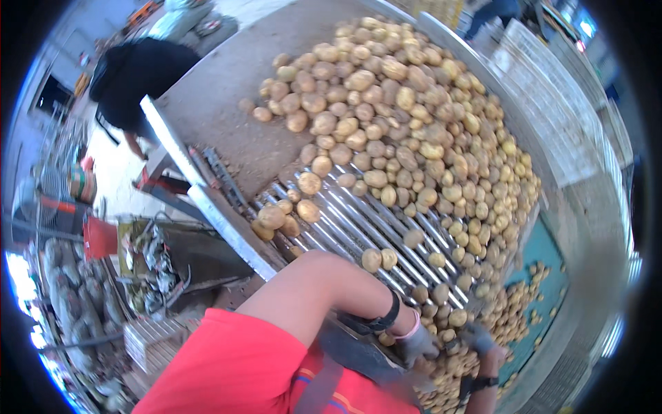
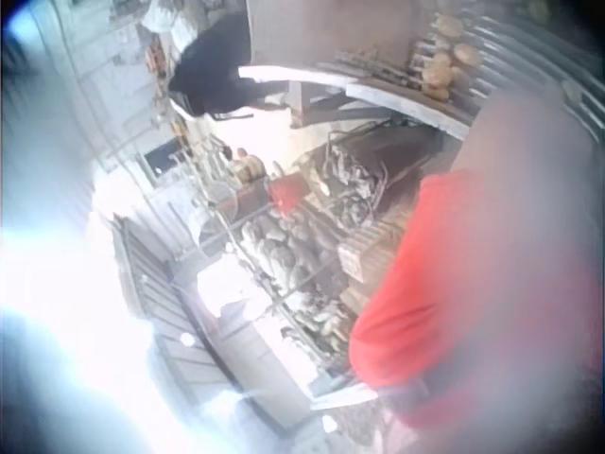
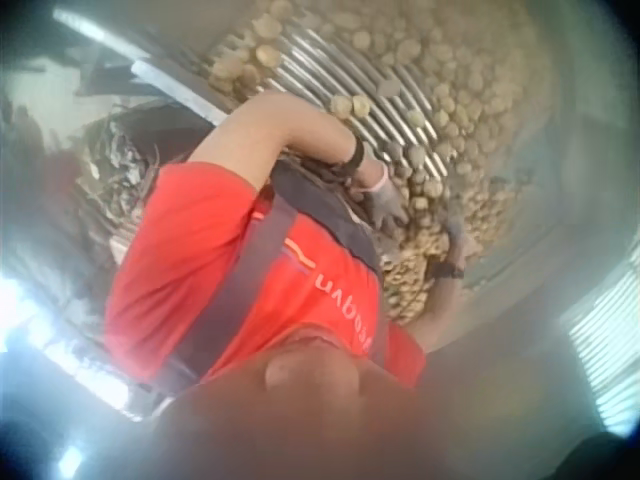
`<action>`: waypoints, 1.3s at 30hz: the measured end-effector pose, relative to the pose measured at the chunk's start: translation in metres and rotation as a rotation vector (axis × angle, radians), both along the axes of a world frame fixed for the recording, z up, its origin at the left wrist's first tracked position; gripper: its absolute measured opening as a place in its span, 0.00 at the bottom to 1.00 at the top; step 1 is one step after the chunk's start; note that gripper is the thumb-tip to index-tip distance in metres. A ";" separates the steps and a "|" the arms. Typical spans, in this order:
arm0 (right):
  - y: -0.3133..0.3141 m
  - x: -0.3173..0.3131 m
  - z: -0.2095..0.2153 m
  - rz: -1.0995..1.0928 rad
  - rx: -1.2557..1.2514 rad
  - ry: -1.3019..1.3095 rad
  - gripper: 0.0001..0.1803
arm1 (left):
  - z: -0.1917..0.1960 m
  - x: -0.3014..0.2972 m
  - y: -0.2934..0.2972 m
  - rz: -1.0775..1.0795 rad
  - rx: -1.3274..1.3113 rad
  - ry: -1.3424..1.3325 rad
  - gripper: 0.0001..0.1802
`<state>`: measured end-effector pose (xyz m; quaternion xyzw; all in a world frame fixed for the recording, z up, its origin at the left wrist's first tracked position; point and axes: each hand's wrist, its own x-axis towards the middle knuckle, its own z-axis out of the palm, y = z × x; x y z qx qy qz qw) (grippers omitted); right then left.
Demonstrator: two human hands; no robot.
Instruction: The person sorts potatoes on a metal grading table and conveyor belt by hand, while assisting another worker in lifting and emptying large sacks of potatoes onto the sorting surface.
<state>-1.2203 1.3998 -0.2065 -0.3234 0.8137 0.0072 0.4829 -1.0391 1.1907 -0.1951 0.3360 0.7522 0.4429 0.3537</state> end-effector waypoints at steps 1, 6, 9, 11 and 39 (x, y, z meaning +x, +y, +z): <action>0.019 -0.003 0.000 -0.036 0.015 0.023 0.23 | 0.006 -0.004 -0.004 0.034 0.011 0.028 0.54; 0.061 0.025 -0.006 -0.363 -0.170 0.119 0.20 | 0.028 0.005 -0.040 -0.357 -0.313 0.270 0.21; 0.023 0.040 0.003 -0.410 -0.200 0.154 0.20 | 0.025 0.042 -0.081 -0.234 -0.468 0.195 0.21; 0.021 0.040 0.008 -0.159 -0.354 0.270 0.21 | 0.021 0.052 -0.099 -0.166 -0.524 0.167 0.21; -0.229 0.187 0.035 0.491 -0.569 -0.265 0.27 | 0.103 0.124 -0.173 0.381 -0.645 0.094 0.18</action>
